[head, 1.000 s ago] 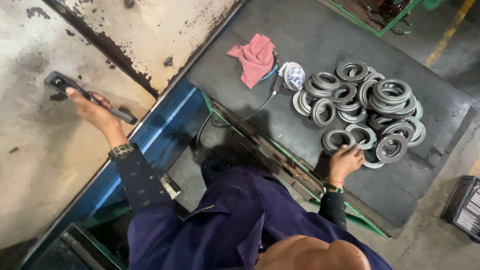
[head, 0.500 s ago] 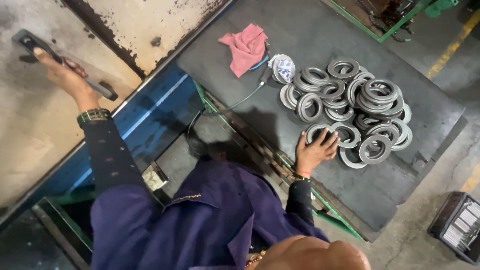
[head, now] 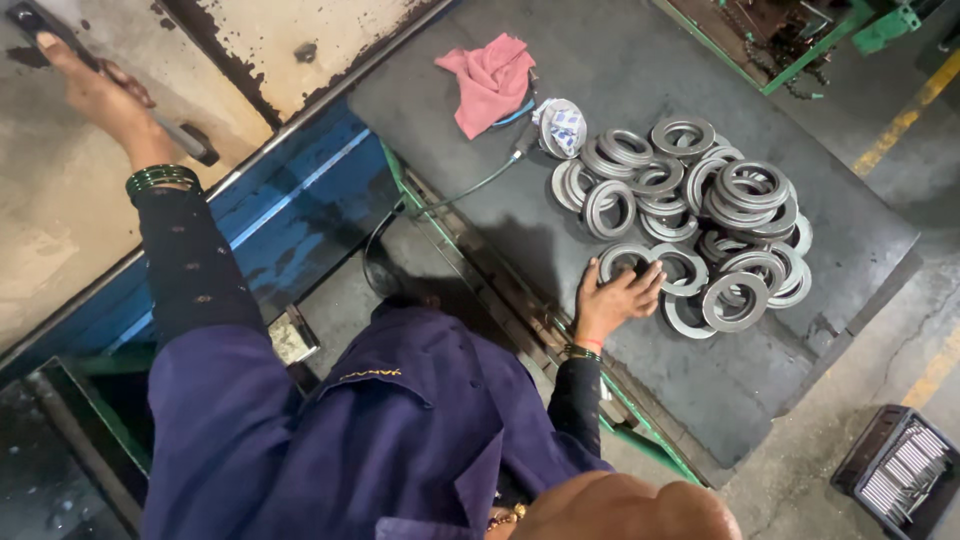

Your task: The person works at a machine in a workshop, then carries a handheld device to a table holding a pile of metal rings. They hold the device over the rings and use their other hand to pick up, turn, and stack the rings on the table.

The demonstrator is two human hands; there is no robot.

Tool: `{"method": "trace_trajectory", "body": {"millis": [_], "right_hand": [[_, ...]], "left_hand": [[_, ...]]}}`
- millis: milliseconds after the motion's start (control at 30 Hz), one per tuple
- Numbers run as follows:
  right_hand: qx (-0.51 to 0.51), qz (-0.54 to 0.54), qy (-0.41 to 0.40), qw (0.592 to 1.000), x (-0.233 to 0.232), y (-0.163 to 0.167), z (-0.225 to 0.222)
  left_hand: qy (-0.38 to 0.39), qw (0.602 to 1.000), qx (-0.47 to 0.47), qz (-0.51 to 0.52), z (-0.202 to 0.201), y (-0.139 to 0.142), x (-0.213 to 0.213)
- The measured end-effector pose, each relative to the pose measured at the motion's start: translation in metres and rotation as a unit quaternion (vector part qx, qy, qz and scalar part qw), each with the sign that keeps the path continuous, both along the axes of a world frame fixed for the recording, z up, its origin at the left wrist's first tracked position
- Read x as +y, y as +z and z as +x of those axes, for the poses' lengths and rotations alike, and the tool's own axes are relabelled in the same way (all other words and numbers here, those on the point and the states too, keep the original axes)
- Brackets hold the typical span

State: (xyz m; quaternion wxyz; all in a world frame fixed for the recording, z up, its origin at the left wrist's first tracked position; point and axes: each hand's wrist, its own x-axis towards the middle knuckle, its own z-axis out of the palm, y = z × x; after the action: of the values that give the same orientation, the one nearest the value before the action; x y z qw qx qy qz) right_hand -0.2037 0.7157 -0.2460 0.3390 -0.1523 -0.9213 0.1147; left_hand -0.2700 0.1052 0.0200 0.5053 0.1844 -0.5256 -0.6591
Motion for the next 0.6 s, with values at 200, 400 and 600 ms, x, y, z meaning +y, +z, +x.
{"method": "trace_trajectory", "body": {"millis": [200,400,600], "right_hand": [[0.014,0.003,0.01,1.0,-0.0004,0.0014,0.0006],[0.013,-0.001,0.014,1.0,0.0015,-0.0019,0.0011],[0.016,0.006,0.012,1.0,0.0023,-0.0047,0.0008]], "left_hand": [[-0.017,1.0,0.0,0.024,0.0002,0.0022,-0.0015],[-0.031,0.999,0.014,0.015,0.0007,0.0008,-0.0006],[-0.03,0.999,0.004,0.014,0.0009,-0.0007,-0.0014]]}}
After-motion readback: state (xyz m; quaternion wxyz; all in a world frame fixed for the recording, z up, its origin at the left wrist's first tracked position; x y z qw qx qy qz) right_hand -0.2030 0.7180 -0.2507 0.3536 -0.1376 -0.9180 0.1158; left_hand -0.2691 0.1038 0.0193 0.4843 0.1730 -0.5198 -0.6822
